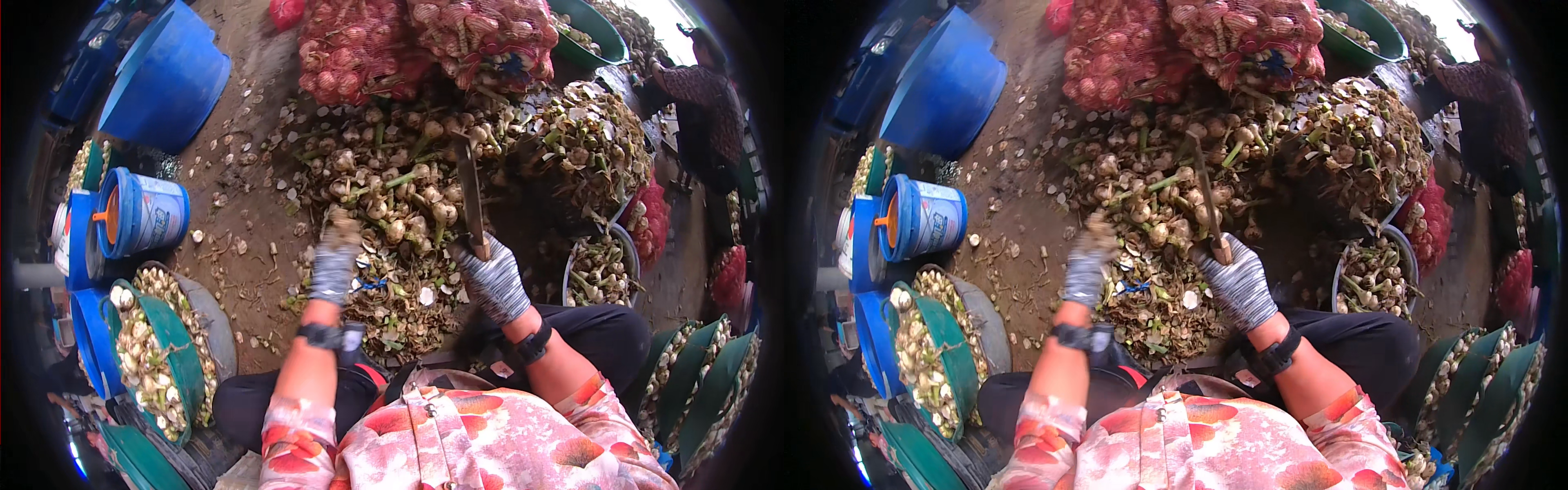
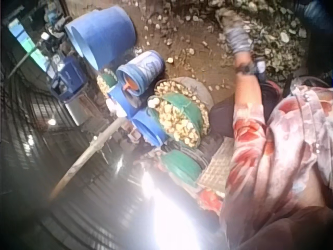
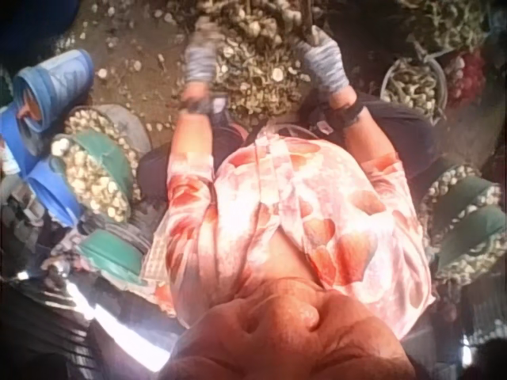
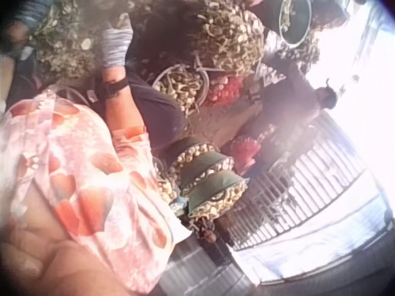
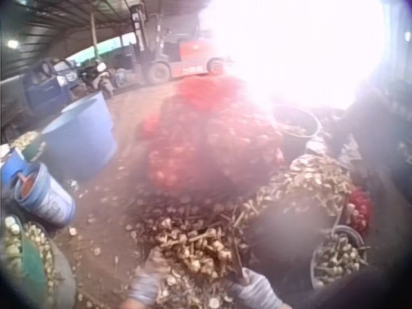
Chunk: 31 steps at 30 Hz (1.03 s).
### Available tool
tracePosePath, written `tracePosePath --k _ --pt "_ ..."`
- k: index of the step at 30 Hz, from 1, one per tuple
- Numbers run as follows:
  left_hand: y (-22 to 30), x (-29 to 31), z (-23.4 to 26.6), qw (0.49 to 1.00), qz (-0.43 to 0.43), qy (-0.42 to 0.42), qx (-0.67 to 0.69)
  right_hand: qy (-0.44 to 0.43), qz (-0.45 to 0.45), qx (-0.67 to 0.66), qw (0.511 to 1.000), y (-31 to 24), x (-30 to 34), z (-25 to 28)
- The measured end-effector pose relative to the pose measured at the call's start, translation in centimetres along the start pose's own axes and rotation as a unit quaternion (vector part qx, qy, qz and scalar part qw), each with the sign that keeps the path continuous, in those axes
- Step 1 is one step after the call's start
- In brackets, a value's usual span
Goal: The person trims garlic bulbs one at a time with a cleaver, tossing the bulbs into a green basket and the discarded stems onto a pile on the ground.
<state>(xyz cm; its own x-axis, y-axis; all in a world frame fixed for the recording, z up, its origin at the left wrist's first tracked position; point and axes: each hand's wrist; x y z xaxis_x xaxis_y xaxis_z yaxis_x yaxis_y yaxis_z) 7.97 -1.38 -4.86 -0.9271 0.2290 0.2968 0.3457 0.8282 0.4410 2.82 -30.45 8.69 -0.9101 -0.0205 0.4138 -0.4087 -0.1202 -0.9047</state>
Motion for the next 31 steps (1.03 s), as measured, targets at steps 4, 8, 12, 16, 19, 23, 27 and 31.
tracePosePath --k 4,8,12,16,19,23,27,31 --pt "-8.6 -5.6 2.4 0.58 0.076 0.065 -0.809 -0.006 0.006 0.03 1.0 0.7 -0.8 0.3" --pt "-10.3 -8.4 -0.6 0.359 0.197 0.02 -0.912 -0.01 0.001 0.085 0.996 2.6 -1.8 0.9" --pt "-10.2 -9.5 2.6 0.251 0.2 -0.021 -0.947 -0.015 0.013 0.084 0.996 3.3 -2.4 0.0" --pt "-9.0 -8.7 0.6 0.205 0.156 -0.096 -0.961 -0.019 -0.011 0.094 0.995 3.8 -2.9 0.3" --pt "-7.6 -6.7 1.8 0.244 0.055 -0.141 -0.958 -0.033 -0.008 0.143 0.989 4.9 -3.5 0.2" --pt "-7.2 -2.8 1.6 0.832 0.065 -0.012 -0.551 -0.037 -0.005 0.153 0.987 5.3 -3.2 -0.6" --pt "-5.7 0.7 -2.0 0.905 0.074 -0.039 -0.417 -0.046 0.033 0.23 0.972 4.1 -1.8 -0.6" --pt "-4.1 3.9 -3.3 0.837 0.009 -0.106 -0.537 -0.159 0.069 0.372 0.912 1.6 0.2 -1.8"
Point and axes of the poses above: each hand's wrist, its own x-axis away from the middle knuckle, its own z-axis out of the back of the hand, y = z × x, and after that the axes turned 5 degrees about -y, right-handed
